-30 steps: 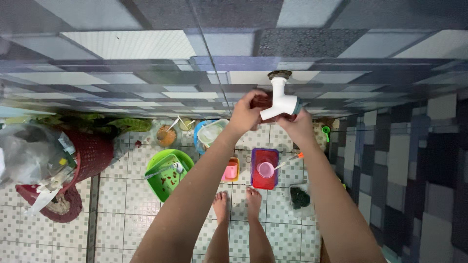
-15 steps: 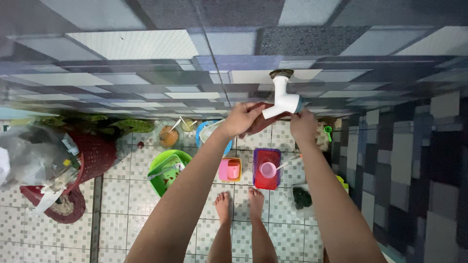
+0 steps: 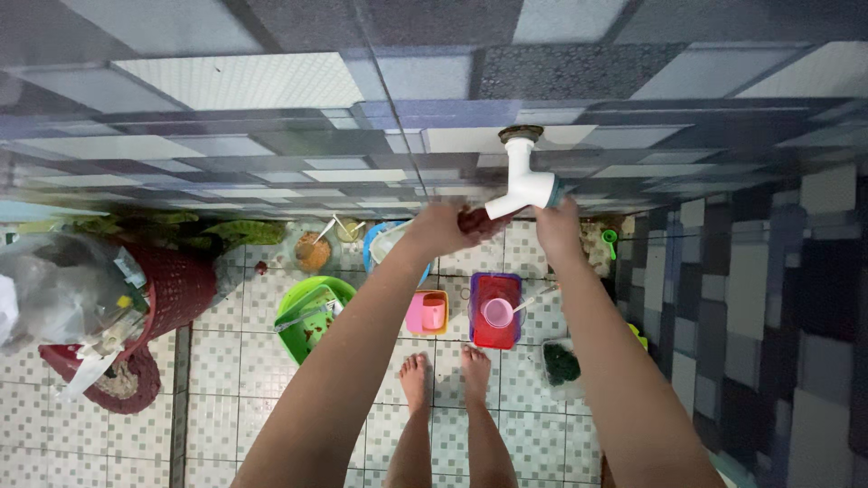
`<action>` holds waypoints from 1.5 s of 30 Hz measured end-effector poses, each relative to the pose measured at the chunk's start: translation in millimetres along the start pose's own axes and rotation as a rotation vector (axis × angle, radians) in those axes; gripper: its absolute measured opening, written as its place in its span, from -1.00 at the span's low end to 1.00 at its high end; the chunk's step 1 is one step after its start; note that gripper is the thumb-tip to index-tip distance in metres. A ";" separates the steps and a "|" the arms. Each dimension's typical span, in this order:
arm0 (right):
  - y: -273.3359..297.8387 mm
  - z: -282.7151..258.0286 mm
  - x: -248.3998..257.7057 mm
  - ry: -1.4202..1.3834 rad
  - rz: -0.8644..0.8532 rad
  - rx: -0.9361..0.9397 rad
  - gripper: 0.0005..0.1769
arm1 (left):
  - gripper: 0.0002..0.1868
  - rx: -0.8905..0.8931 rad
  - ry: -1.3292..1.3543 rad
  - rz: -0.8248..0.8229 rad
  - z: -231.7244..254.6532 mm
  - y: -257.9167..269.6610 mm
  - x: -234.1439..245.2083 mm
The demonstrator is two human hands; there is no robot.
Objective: The person washes a red cloth under a water tap by hand, rubbing and rinsing it repeatedly over a tiled floor.
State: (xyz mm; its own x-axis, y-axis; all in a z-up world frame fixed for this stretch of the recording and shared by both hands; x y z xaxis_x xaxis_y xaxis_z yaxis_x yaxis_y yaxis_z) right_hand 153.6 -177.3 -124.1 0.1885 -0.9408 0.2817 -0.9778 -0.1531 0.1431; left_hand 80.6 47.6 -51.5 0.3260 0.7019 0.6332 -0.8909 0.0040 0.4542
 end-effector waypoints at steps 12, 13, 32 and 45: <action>28.7 9.1 -24.0 -0.571 0.136 -0.418 -0.34 | -0.46 0.128 0.572 -0.128 14.1 -31.1 -50.3; 36.8 7.3 -28.4 -0.577 0.177 -0.454 -0.32 | -0.47 0.076 0.593 -0.116 19.3 -35.1 -52.7; 75.1 47.7 -52.8 -1.390 -0.015 -0.655 -0.64 | -0.72 0.335 1.505 0.410 -37.4 -0.5 -105.1; 68.6 -15.7 -40.9 -1.211 0.113 -0.460 -0.45 | -0.78 0.369 1.508 0.029 -64.8 3.2 -151.9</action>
State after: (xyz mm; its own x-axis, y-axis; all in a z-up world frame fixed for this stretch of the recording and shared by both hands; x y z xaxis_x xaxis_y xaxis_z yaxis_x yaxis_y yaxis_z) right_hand 80.2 -144.6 -110.9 -0.3306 -0.6520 -0.6823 -0.8162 -0.1655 0.5536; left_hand 7.7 -12.9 -186.8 -0.5003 0.7409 -0.4482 -0.6926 -0.0318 0.7206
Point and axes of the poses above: each hand's wrist, its own y-axis away from the middle knuckle, its own x-axis out of the back of the hand, z = x × y, the point moved 6 cm from there along -y, towards the middle knuckle, and after that the axes turned 1 degree about x, right-handed, at the moved point
